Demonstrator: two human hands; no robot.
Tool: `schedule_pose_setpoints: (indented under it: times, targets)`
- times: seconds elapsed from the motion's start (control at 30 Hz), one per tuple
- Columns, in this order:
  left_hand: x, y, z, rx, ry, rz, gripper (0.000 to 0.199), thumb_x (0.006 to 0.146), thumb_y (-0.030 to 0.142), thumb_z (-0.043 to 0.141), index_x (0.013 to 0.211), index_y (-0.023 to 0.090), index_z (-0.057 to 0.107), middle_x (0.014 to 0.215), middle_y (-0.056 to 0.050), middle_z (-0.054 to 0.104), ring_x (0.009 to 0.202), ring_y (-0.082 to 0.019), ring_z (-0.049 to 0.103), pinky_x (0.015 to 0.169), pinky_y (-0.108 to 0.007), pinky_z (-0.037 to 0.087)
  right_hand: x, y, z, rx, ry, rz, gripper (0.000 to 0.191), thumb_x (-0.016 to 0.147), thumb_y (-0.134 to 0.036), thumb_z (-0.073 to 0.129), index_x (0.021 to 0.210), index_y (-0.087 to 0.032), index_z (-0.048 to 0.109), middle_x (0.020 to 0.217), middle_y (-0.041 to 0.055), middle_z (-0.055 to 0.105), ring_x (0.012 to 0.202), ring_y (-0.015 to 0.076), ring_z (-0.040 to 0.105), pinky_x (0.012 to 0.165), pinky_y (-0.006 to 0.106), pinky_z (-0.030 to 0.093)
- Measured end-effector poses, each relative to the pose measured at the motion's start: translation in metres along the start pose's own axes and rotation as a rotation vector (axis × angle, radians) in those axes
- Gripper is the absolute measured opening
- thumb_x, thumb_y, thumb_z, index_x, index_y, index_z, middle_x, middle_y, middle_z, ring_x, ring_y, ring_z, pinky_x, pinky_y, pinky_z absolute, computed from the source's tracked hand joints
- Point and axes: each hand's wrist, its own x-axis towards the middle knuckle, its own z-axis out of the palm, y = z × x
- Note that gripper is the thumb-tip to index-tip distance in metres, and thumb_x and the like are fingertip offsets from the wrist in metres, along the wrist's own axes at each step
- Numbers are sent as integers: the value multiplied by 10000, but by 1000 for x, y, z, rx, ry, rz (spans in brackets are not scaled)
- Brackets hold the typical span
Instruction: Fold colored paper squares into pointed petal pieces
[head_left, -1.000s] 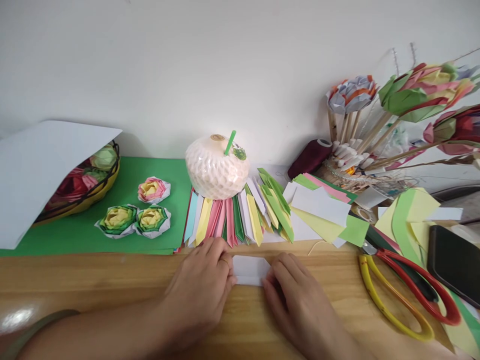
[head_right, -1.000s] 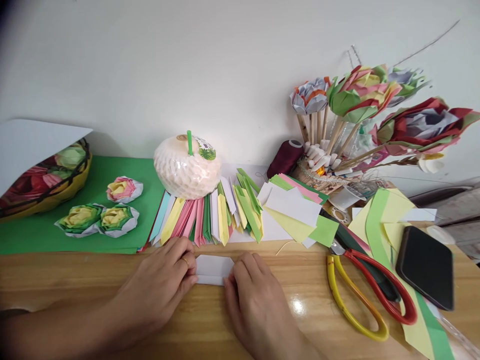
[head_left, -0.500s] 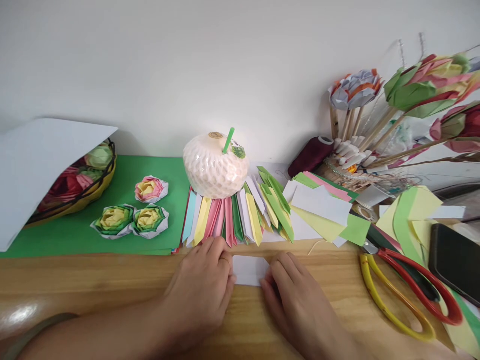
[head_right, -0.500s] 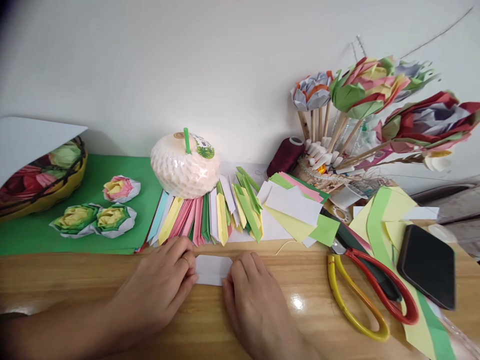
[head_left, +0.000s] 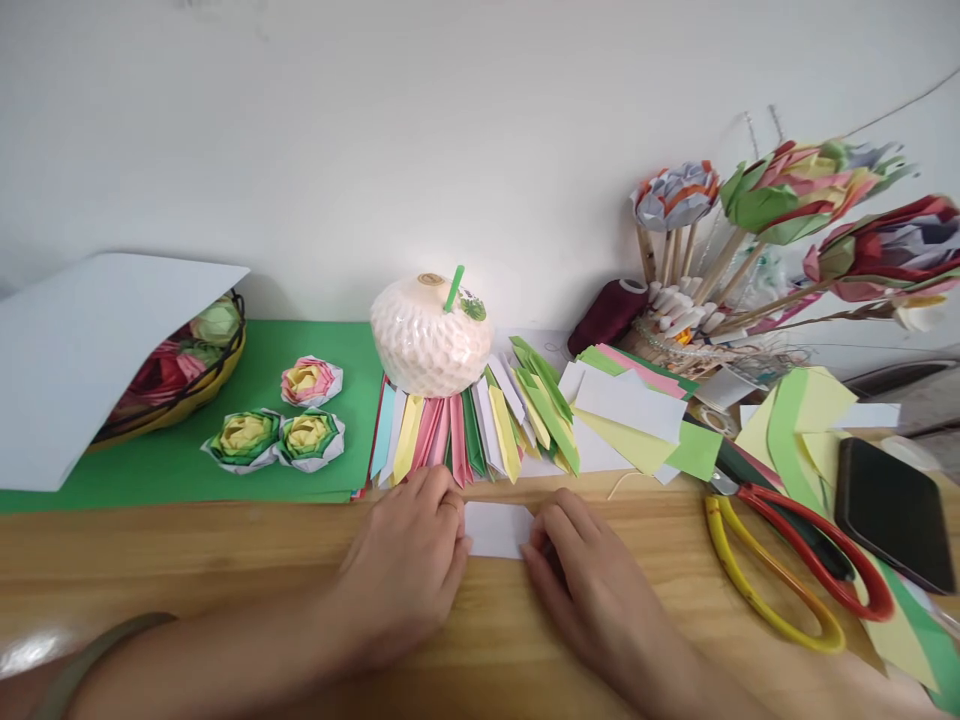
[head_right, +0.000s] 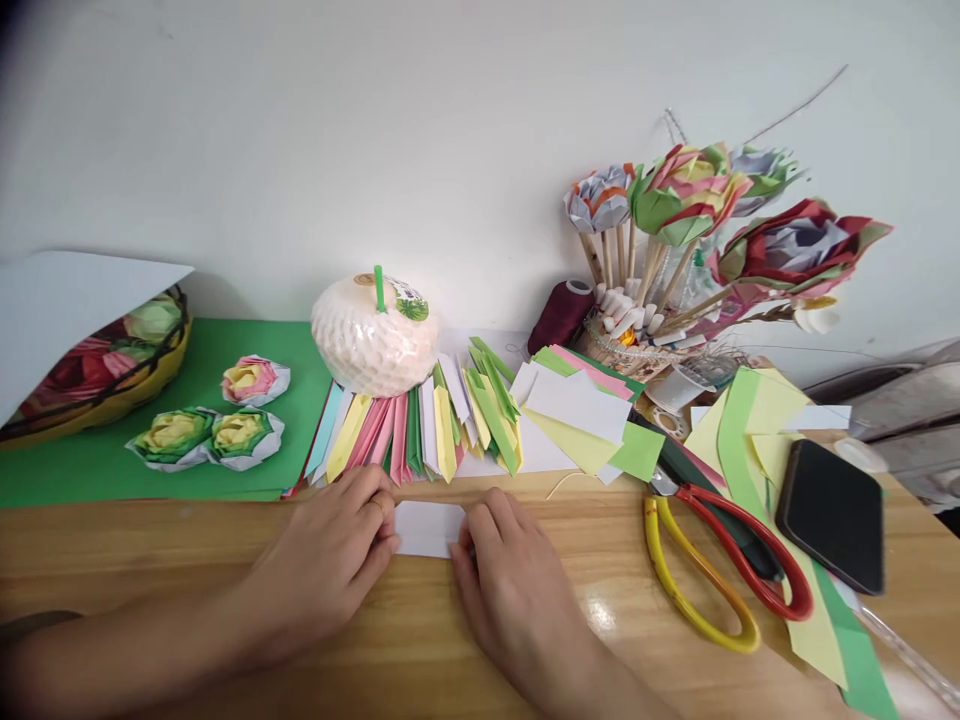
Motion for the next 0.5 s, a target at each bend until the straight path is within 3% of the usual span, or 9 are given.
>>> schedule_pose_setpoints:
  times: [0.3, 0.5]
  targets:
    - [-3, -3, 1, -44, 56, 0, 120, 876, 171, 385, 828, 153, 494, 938, -78, 462, 876, -254, 483, 756, -452, 444, -1, 2, -5, -4, -28, -105, 205, 909, -106, 388, 890, -209, 563, 850, 47, 560, 712, 166, 531, 612, 279, 430]
    - [-6, -6, 4, -139, 135, 30, 127, 845, 99, 385, 844, 171, 489, 911, -43, 473, 809, -205, 475, 689, -367, 426, -8, 5, -17, -175, -23, -312, 288, 964, -166, 333, 1075, -185, 598, 884, 77, 632, 763, 193, 541, 650, 325, 436]
